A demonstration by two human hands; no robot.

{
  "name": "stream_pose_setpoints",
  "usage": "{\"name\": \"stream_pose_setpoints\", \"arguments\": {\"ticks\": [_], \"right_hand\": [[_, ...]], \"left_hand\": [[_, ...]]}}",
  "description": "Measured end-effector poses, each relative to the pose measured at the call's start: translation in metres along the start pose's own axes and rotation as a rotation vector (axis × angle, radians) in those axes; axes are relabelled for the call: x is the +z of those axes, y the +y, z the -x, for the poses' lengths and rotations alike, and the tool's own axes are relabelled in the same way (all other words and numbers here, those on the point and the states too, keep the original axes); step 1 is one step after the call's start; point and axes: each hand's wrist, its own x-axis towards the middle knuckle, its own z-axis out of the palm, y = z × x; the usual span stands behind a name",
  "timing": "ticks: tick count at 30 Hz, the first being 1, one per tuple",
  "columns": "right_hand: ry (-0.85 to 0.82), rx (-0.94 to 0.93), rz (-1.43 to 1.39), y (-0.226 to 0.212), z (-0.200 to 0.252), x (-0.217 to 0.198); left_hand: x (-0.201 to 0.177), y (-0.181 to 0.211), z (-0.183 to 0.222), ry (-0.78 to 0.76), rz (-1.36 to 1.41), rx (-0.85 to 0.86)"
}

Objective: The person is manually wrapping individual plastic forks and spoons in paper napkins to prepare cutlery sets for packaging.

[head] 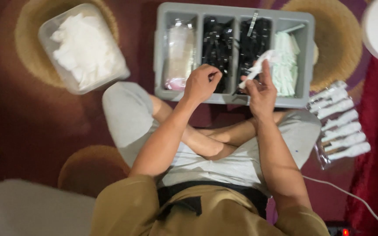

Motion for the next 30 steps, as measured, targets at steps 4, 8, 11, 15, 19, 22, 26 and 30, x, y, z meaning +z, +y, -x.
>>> {"name": "stream_pose_setpoints", "arguments": {"ticks": [4, 8, 11, 15, 19, 22, 26, 30], "right_hand": [[-0.039, 0.0, 0.014, 0.004, -0.001, -0.003], [0.047, -0.114, 0.101, -0.001, -0.014, -0.034], [0.256, -0.177, 0.102, -0.038, -0.018, -0.066], [0.562, -0.151, 0.072, -0.076, -0.006, -0.123], [0.715, -0.101, 0.058, -0.082, -0.001, -0.158], [0.703, -0.155, 0.055, -0.068, 0.005, -0.191], [0.774, -0.095, -0.022, -0.061, 0.002, -0.204], [0.765, -0.061, -0.176, -0.057, 0.002, -0.207]], "left_hand": [[-0.033, 0.004, 0.006, 0.08, 0.004, -0.06], [-0.042, -0.015, 0.005, 0.119, -0.038, -0.056], [-0.028, -0.006, 0.0, 0.029, 0.006, -0.016], [0.013, 0.011, -0.018, -0.254, 0.009, 0.122], [0.079, 0.024, -0.053, -0.429, -0.034, 0.352], [0.141, 0.035, -0.081, -0.498, -0.163, 0.456], [0.23, 0.029, -0.116, -0.52, -0.42, 0.62], [0.281, 0.042, -0.131, -0.671, -0.778, 0.603]]}}
